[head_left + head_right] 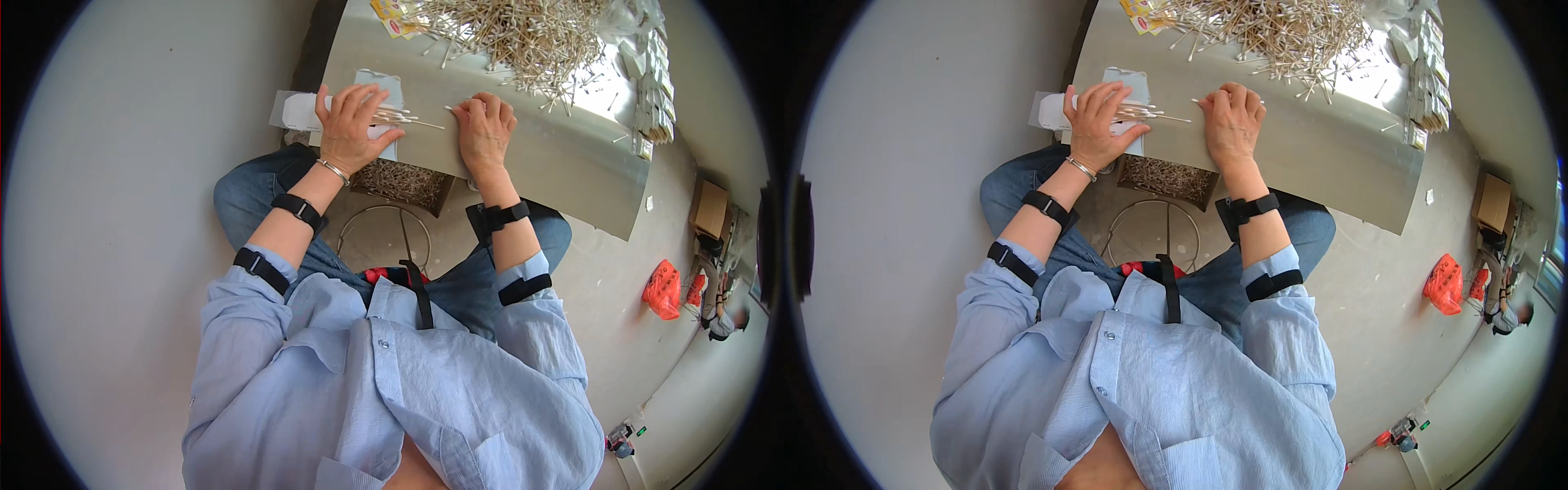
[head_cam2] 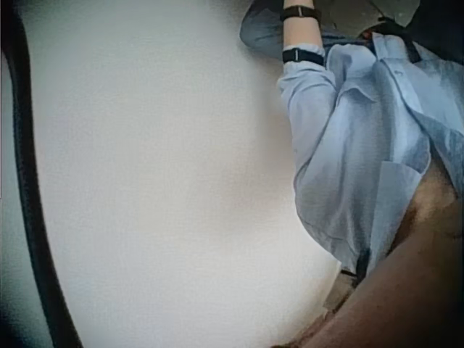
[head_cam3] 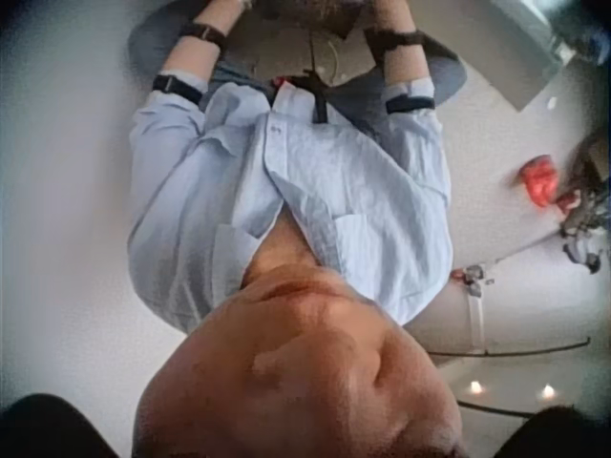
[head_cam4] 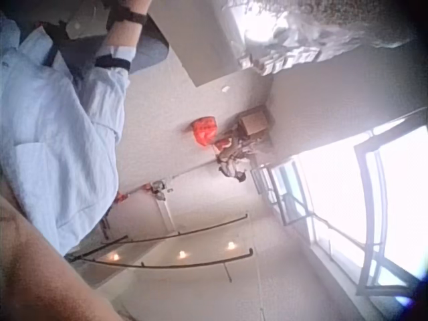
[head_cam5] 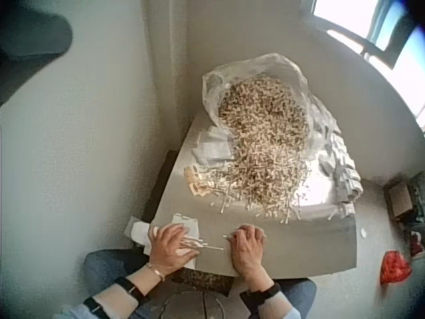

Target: The recorder is assembling or packaging long-stemmed swabs or medical hygiene sticks.

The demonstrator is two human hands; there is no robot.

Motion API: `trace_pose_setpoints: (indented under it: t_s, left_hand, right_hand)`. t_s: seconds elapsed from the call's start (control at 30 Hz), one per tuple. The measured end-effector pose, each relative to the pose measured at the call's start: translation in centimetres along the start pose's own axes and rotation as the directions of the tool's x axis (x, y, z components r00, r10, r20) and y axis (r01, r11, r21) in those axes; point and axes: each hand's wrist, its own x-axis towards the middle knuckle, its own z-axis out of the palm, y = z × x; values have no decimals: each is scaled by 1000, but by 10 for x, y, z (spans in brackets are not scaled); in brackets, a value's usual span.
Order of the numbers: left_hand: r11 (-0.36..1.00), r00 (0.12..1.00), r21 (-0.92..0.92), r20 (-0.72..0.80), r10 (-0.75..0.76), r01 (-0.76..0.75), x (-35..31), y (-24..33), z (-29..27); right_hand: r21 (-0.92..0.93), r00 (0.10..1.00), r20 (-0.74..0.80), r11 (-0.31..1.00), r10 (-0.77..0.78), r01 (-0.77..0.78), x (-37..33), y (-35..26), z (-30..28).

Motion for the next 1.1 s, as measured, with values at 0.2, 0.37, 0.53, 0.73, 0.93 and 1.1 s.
trace_pose_setpoints:
  t_s: [0.2,0.37,0.53,0.73,0.93,1.1]
  left_hand:
    - [993,994,-122,110,20,-7,-2,-22,10]
    - [986,992,-167,127,-1,22,-3,-23,12]
    - [966,987,-257,147,64,-24,-2,-24,8]
    - [946,982,-317,142,121,-71,-3,-24,6]
    - [937,971,-327,159,180,-121,-3,-28,6]
    - [958,981,-282,165,100,-50,-3,-23,5]
  right_hand:
    - [78,994,-101,995,-47,55,-5,-23,5]
    - [182,974,55,961,-221,208,-48,-27,-10]
    - [251,968,39,939,-250,233,-58,-34,-24]
    - [27,976,-200,996,84,-80,-21,21,-21]
    - [136,989,-37,982,140,-134,-12,24,-10]
    - [219,1000,23,975,19,-23,1,-22,6]
